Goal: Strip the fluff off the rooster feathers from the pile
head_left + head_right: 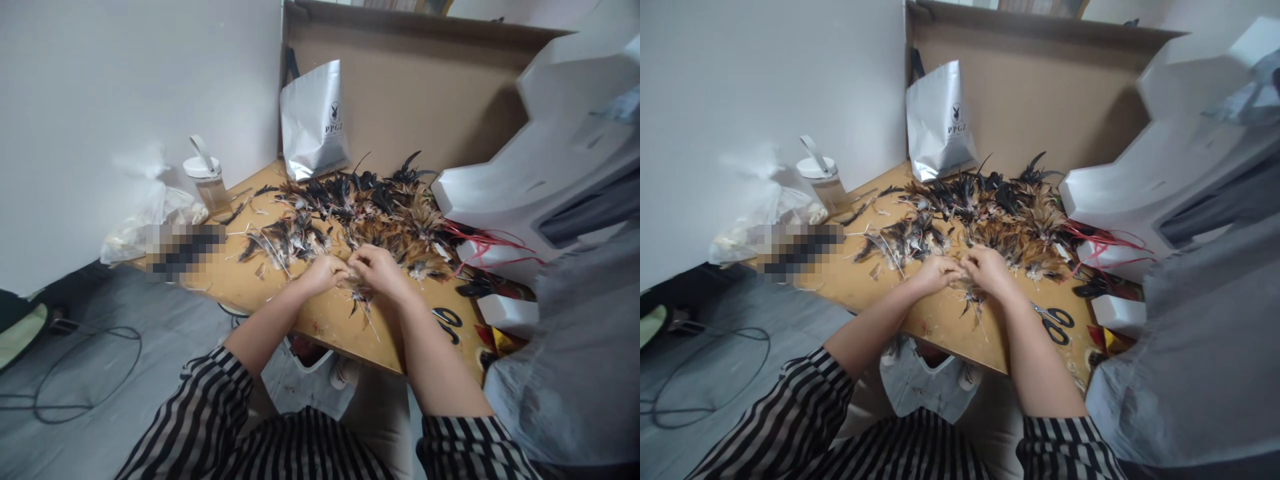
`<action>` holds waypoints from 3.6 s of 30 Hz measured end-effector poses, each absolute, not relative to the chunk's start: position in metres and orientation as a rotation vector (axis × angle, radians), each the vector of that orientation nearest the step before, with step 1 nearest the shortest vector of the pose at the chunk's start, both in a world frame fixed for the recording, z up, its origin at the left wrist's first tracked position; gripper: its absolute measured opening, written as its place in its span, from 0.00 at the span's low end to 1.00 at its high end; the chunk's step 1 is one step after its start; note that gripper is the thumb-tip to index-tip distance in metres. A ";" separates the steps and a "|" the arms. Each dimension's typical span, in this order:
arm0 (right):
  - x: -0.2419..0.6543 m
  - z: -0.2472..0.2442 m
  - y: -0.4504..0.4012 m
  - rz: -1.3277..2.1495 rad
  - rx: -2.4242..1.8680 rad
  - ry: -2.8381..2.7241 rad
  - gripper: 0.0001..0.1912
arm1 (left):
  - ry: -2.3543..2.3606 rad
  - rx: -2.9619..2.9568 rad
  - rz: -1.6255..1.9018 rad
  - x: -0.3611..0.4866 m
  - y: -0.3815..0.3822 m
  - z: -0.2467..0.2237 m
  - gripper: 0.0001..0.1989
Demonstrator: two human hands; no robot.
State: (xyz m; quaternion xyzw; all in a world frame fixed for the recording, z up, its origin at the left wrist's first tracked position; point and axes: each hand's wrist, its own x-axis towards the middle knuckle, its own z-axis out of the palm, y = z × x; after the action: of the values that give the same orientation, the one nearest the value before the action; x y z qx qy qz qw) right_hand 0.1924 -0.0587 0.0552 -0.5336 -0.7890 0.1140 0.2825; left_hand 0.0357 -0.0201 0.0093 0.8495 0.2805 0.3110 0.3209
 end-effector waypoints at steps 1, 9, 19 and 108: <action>0.200 0.052 -0.055 0.469 -1.408 -2.047 0.09 | 0.699 2.179 0.798 0.036 -0.023 0.011 0.07; 0.208 0.031 -0.045 1.057 -1.205 -1.481 0.12 | 0.719 1.420 0.938 0.039 -0.021 0.021 0.10; 0.168 0.044 -0.071 0.053 -1.549 -2.175 0.12 | 1.047 1.530 0.874 0.037 -0.007 0.004 0.07; 0.178 0.020 -0.047 1.241 -1.268 -1.033 0.11 | 0.763 1.450 0.987 0.032 -0.013 0.018 0.16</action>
State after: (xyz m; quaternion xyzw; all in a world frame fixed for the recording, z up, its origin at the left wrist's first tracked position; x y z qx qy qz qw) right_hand 0.1784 -0.0471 0.0199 -0.5285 -0.4305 0.5170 0.5177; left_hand 0.0318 -0.0133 0.0180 0.6193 0.3261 0.4218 0.5764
